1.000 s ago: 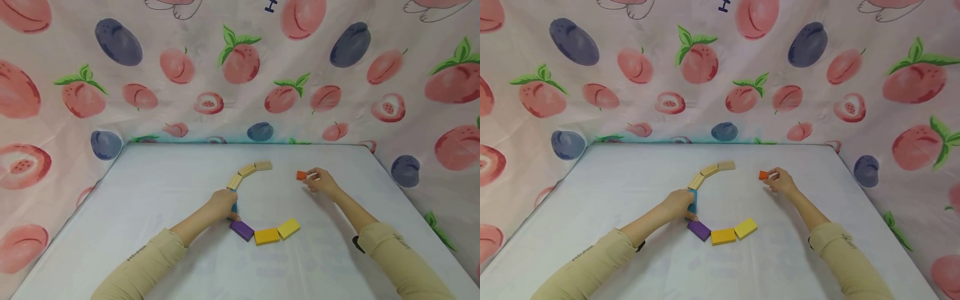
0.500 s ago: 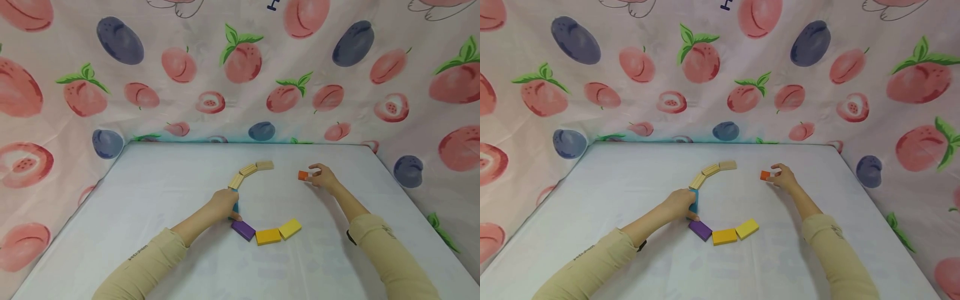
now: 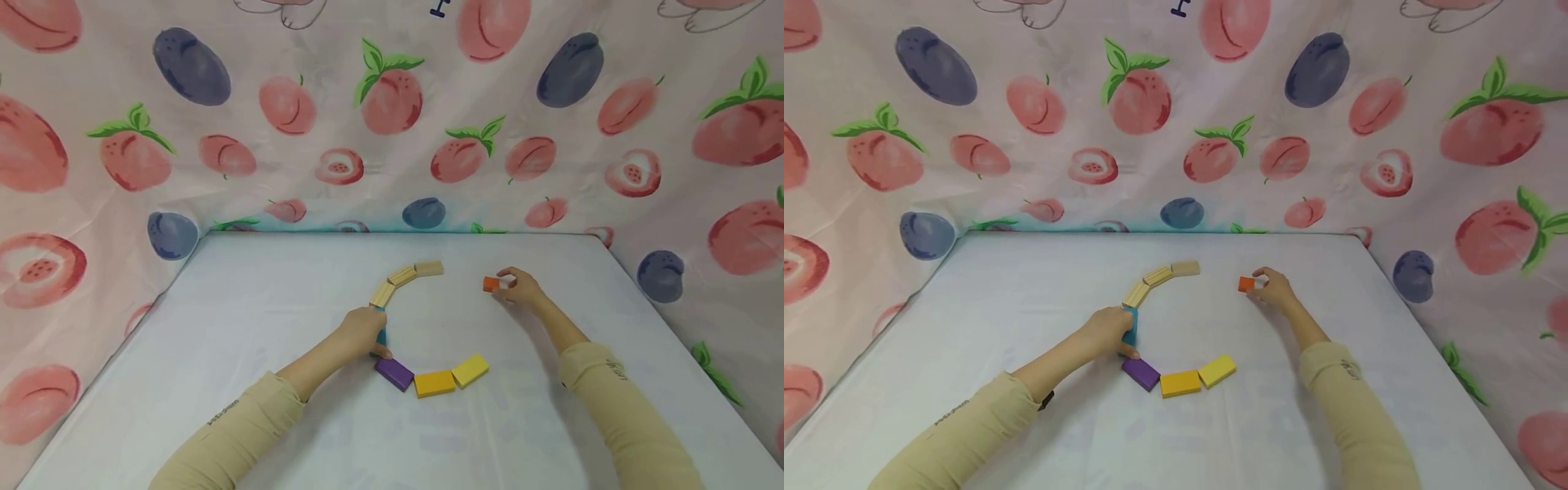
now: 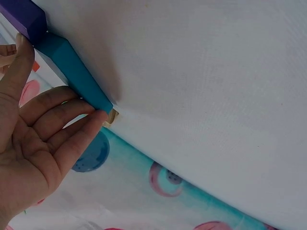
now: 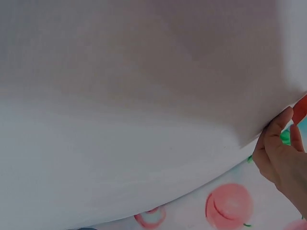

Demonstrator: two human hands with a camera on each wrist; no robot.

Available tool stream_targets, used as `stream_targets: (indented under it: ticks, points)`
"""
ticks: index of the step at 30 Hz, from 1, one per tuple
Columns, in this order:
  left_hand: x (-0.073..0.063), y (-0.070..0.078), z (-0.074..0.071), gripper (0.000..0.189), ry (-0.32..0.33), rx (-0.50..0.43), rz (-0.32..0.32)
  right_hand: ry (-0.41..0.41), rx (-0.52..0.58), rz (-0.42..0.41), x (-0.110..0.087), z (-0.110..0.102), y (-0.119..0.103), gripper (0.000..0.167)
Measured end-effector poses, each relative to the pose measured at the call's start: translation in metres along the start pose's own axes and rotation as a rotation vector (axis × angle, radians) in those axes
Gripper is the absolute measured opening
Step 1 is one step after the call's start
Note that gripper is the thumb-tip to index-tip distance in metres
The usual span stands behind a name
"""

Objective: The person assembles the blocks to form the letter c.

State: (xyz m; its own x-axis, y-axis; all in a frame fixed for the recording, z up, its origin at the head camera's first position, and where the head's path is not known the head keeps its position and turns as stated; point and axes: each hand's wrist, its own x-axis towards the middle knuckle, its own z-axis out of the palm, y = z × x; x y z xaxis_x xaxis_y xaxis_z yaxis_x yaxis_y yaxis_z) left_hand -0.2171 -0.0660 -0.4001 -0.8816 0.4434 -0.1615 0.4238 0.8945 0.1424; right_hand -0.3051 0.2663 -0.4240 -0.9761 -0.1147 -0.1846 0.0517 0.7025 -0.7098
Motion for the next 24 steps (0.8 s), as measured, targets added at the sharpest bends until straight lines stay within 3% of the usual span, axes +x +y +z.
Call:
stream_targets:
  ticks: [6,9,11,15,18,20,22,24]
  points:
    - [-0.002,0.000,0.001,0.048,-0.001,-0.005,0.018,0.002,-0.100,-0.059,0.005,0.006,0.006,0.048]
    - [-0.004,0.000,-0.002,0.048,0.022,-0.010,0.022,-0.003,-0.111,-0.092,0.024,0.005,0.019,0.048]
    - [-0.003,0.001,-0.003,0.047,0.031,-0.012,0.019,0.015,-0.136,-0.143,0.050,0.007,0.049,0.048]
    - [-0.001,0.004,-0.002,0.047,0.017,-0.003,0.016,0.121,-0.194,-0.244,0.120,0.017,0.140,0.043]
    - [0.000,0.003,-0.002,0.049,0.000,0.010,0.014,0.116,-0.208,-0.239,0.131,0.016,0.157,0.037]
    - [0.002,0.002,-0.002,0.050,-0.008,0.020,0.009,0.088,-0.184,-0.254,0.125,0.013,0.150,0.037]
    - [0.002,0.002,-0.002,0.050,-0.013,0.025,0.002,0.038,-0.170,-0.206,0.097,0.007,0.116,0.041]
    - [0.002,0.002,-0.003,0.050,-0.013,0.017,-0.006,0.044,-0.144,-0.185,0.080,0.007,0.090,0.045]
